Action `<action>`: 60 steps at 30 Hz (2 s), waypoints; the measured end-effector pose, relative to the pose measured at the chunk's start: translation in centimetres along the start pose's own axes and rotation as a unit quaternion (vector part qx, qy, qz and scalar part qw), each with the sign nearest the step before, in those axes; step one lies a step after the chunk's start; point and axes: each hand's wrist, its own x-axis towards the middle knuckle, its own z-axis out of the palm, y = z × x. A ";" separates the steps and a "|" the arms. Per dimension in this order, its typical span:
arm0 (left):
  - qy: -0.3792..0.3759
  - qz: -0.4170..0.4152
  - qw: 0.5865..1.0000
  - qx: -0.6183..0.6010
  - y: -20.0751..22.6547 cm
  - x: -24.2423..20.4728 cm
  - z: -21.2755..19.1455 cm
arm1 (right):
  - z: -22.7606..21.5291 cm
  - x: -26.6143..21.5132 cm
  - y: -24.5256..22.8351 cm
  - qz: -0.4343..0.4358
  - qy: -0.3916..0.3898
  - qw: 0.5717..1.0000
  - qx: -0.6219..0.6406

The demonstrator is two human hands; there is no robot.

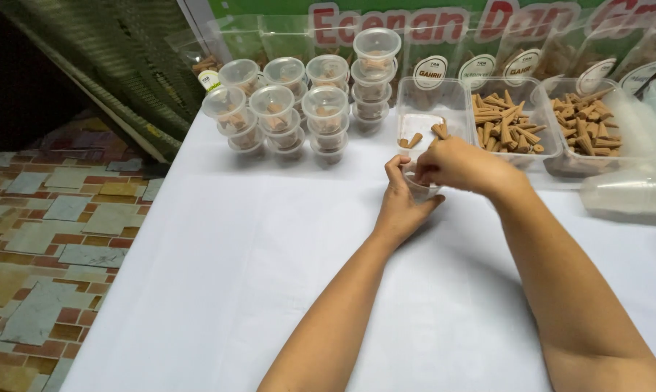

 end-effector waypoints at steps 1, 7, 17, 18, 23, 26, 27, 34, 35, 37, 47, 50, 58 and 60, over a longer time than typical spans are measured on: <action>0.000 -0.001 1.000 0.001 -0.1 0.1 0.0 | -1.4 -0.5 0.0 0.000 0.000 1.000 0.001; 0.023 0.013 1.000 0.015 -2.0 0.9 0.7 | 0.1 5.9 8.2 0.031 0.220 0.971 -0.088; 0.039 0.036 0.998 0.024 -1.7 0.6 0.5 | 5.0 13.9 13.0 0.075 0.168 0.935 -0.302; 0.039 0.036 0.998 0.022 -1.8 0.7 0.7 | 4.4 13.1 12.1 0.076 0.163 0.946 -0.268; 0.043 0.032 0.999 0.011 -1.8 0.9 0.8 | 3.1 11.4 11.4 0.059 0.174 0.967 -0.178; 0.041 0.043 0.998 -0.035 -2.4 1.1 0.6 | 0.3 7.7 8.0 0.019 0.220 0.973 -0.067; 0.037 0.052 0.995 -0.079 -2.6 1.2 0.6 | -0.8 6.0 6.5 -0.003 0.242 0.970 0.007; 0.027 0.011 1.000 -0.004 -1.1 0.9 0.6 | -3.4 -4.3 -1.5 -0.068 0.216 0.950 0.216; 0.024 0.009 1.000 0.000 -1.2 0.9 0.7 | -3.2 -4.7 -1.8 -0.068 0.193 0.959 0.196; 0.021 0.005 1.000 0.004 -1.0 0.7 0.6 | -2.7 -5.0 -2.5 -0.068 0.168 0.967 0.178; -0.003 -0.003 1.000 0.002 -0.7 0.5 0.3 | -2.4 -4.4 -4.3 -0.078 0.062 0.994 0.052; 0.010 -0.009 1.000 0.006 -0.7 0.6 0.5 | -2.2 -2.8 -2.0 -0.060 0.106 0.991 0.060; 0.040 -0.007 0.999 0.019 -1.2 0.8 0.9 | -0.2 6.0 5.5 -0.004 0.191 0.982 -0.009; 0.040 0.002 0.999 0.011 -1.6 0.9 0.9 | 0.2 7.3 5.8 0.049 0.092 0.995 0.004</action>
